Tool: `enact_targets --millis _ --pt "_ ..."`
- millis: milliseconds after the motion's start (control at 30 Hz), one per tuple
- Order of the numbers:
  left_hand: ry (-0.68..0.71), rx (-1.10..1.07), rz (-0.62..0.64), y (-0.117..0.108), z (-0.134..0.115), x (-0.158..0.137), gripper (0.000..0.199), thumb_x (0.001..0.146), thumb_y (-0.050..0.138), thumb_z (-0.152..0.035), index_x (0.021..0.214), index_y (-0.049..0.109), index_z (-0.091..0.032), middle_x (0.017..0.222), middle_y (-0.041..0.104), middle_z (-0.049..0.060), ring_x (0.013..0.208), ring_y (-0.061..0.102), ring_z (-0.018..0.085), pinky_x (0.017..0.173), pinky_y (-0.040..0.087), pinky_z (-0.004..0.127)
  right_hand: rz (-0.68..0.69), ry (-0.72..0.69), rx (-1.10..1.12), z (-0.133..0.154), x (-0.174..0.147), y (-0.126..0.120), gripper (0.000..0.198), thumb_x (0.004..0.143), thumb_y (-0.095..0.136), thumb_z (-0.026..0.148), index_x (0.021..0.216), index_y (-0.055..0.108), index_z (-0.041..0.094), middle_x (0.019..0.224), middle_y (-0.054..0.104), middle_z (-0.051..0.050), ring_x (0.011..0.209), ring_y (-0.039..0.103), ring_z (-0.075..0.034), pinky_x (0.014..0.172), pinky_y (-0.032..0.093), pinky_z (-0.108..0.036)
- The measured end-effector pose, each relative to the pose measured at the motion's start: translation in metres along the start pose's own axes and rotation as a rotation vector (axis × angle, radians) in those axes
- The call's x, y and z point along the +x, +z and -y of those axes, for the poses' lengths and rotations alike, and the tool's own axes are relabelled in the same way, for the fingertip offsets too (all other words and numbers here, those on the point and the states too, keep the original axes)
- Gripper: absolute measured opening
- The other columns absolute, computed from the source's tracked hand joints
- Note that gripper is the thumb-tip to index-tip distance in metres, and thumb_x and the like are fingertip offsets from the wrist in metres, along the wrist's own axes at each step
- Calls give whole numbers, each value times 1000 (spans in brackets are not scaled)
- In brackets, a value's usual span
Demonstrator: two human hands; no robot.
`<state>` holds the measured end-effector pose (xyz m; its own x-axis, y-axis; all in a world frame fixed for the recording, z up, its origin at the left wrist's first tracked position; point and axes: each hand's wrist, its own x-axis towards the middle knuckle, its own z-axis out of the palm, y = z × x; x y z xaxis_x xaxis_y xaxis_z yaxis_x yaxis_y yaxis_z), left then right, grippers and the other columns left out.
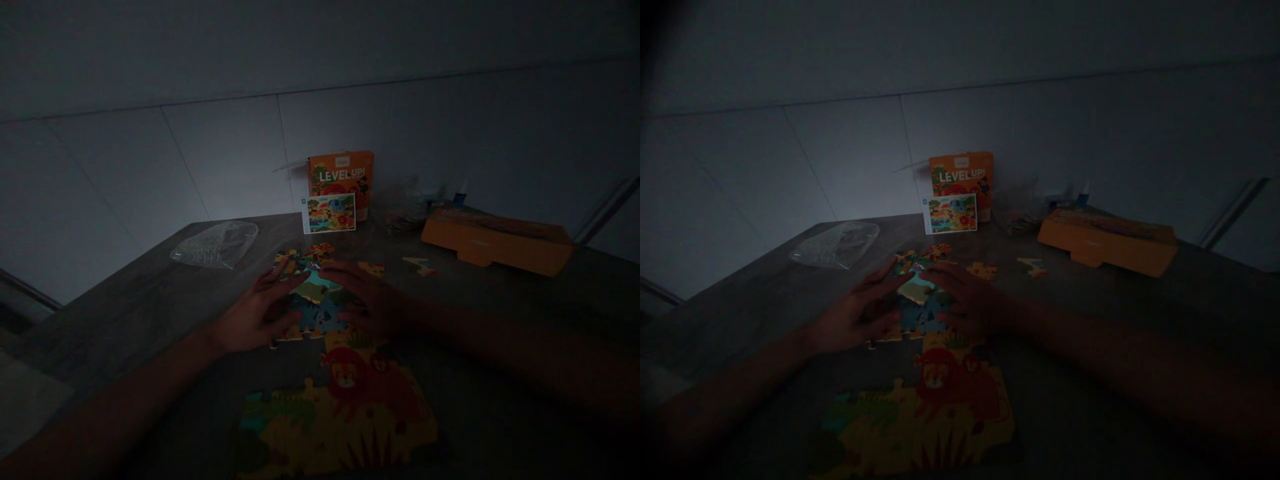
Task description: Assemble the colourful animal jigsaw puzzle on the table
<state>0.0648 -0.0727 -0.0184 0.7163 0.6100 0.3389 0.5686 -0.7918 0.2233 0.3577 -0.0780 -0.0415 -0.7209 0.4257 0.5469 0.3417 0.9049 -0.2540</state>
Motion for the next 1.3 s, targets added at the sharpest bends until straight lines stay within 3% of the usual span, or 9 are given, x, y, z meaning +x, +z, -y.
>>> enact_targets --millis 167,300,367,567,700,800,1000,1167,1300 --pt "-33 39 -128 -3 -2 2 63 96 64 -41 154 44 -24 160 41 14 151 32 33 117 40 53 118 5 18 5 3 -4 80 97 58 34 162 14 16 162 29 -21 150 28 -29 120 31 -52" --pt "-162 79 -165 -3 -1 5 53 98 58 -44 147 54 -24 156 47 13 146 41 35 114 45 51 150 5 18 4 3 -3 81 98 58 37 162 16 11 163 27 -23 152 25 -30 120 29 -53" --pt "-227 88 -122 -2 6 6 50 100 53 -45 144 57 -22 152 53 12 146 41 34 115 43 50 166 36 11 1 2 -1 75 98 57 40 159 25 10 161 31 -23 151 27 -31 120 29 -54" --pt "-265 189 64 7 27 5 39 101 48 -41 125 70 -17 127 71 14 144 43 36 122 22 65 223 98 23 -1 4 -1 54 99 56 42 144 51 13 145 53 -19 139 44 -30 115 36 -53" --pt "-122 154 15 6 19 4 40 100 53 -34 134 64 -18 154 49 14 151 33 33 125 22 59 190 59 46 1 7 -2 47 98 56 39 138 56 13 138 58 -18 132 50 -29 112 38 -51" --pt "7 156 -7 9 17 3 35 97 57 -25 129 69 -26 162 37 10 153 25 37 121 26 64 176 13 49 -1 8 -1 45 97 57 39 133 58 12 132 61 -18 125 54 -29 110 39 -53" --pt "-58 213 19 13 30 1 36 96 54 -19 128 70 -22 157 44 13 152 27 40 118 28 69 141 -47 53 -2 8 -2 39 96 55 38 125 62 12 118 66 -17 116 57 -30 104 42 -53" --pt "97 65 105 10 12 4 43 98 55 -23 141 59 -26 154 50 11 148 36 36 119 26 68 122 -74 115 6 9 -6 33 95 55 35 119 64 14 110 67 -16 111 59 -29 99 46 -50" --pt "160 -63 103 11 -4 7 35 98 63 -31 132 64 -24 142 61 11 137 52 30 117 37 56 96 -146 180 8 9 -6 28 94 54 30 115 65 15 103 69 -13 103 62 -26 94 48 -46"
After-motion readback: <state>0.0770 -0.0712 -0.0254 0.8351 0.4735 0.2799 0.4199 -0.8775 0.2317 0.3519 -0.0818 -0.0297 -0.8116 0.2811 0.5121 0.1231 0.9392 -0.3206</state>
